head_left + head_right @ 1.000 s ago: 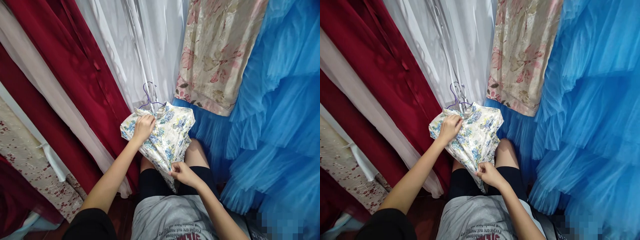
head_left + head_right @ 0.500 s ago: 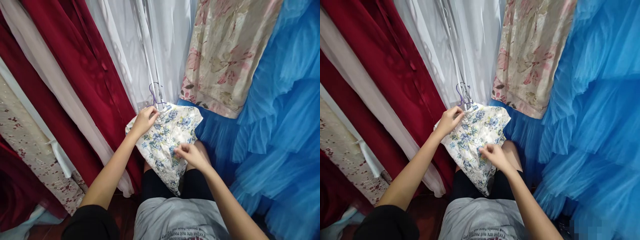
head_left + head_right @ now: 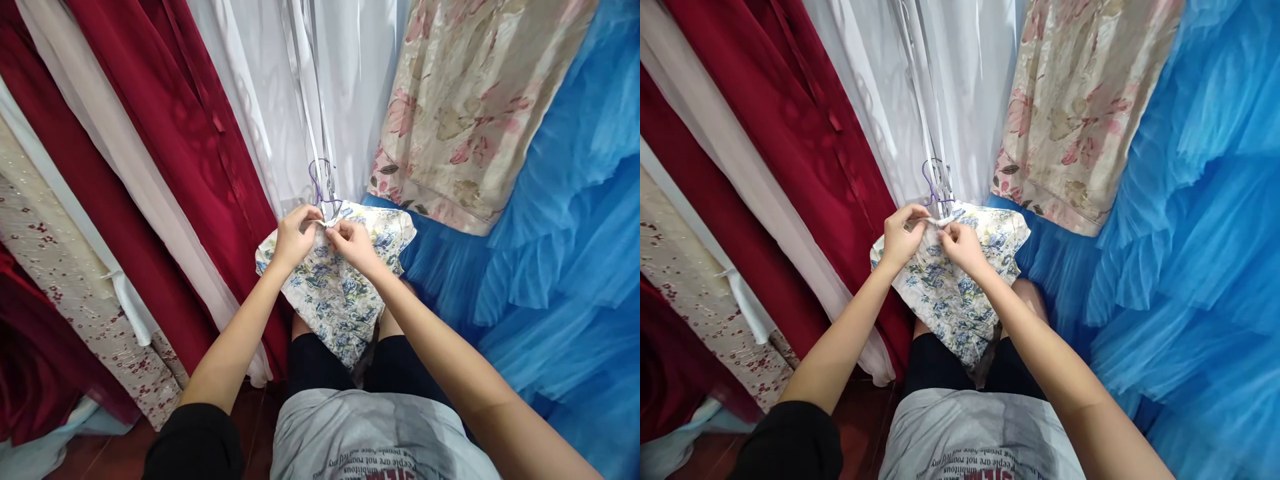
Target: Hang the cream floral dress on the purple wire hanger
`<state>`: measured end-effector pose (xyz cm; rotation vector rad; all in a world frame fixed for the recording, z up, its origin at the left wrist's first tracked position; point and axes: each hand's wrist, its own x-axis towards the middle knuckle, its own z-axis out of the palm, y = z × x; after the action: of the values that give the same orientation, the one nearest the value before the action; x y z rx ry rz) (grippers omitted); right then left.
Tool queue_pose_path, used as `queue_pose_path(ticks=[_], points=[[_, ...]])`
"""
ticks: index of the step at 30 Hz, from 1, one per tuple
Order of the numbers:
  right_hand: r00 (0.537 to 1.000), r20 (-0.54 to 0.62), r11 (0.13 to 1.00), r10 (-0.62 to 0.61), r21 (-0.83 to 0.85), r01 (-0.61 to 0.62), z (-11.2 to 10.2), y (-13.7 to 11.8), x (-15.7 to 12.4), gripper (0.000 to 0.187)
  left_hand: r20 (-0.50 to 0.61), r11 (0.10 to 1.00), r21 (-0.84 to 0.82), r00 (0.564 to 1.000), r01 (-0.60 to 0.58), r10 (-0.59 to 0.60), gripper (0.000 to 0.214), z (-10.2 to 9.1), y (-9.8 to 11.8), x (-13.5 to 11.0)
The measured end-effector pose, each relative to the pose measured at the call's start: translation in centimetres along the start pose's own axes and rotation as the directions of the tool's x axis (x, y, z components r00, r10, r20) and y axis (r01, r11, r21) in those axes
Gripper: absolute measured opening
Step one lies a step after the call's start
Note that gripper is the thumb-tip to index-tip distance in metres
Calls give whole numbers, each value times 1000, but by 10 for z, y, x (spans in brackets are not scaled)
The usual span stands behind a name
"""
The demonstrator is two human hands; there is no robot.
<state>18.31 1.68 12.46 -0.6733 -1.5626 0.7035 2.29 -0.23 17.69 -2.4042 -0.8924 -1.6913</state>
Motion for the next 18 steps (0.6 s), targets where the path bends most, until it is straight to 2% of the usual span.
queue_pose_path(ticks=[2, 4, 6, 8, 10, 12, 15, 18], points=[[999, -35, 996, 36, -86, -39, -1, 10, -6, 29, -128, 998, -48, 990, 45, -50, 20, -2, -4, 5], [994, -74, 992, 77, -93, -83, -1, 18, -11, 32, -194, 994, -73, 977, 79, -92, 18, -6, -7, 9], [994, -65, 995, 92, -37, -94, -2, 19, -13, 31, -147, 994, -48, 984, 97, -103, 17, -11, -6, 11], [997, -14, 996, 76, 42, -75, 0, 15, -10, 30, -41, 997, 4, 996, 81, -80, 18, -13, -2, 10], [998, 38, 991, 46, 123, -51, 2, 7, -4, 34, 54, 998, 35, 997, 50, -51, 15, -13, 4, 7], [998, 55, 983, 13, 184, -23, 5, -1, 3, 39, 103, 998, 44, 994, 37, -41, 11, -12, 8, 4], [998, 52, 970, -24, 243, 10, 8, -6, 11, 42, 95, 997, 71, 994, 42, -49, 10, -9, 9, 1], [998, 26, 974, -54, 222, 47, 10, -9, 12, 40, 37, 995, 89, 998, 55, -59, 10, -3, 8, -1]])
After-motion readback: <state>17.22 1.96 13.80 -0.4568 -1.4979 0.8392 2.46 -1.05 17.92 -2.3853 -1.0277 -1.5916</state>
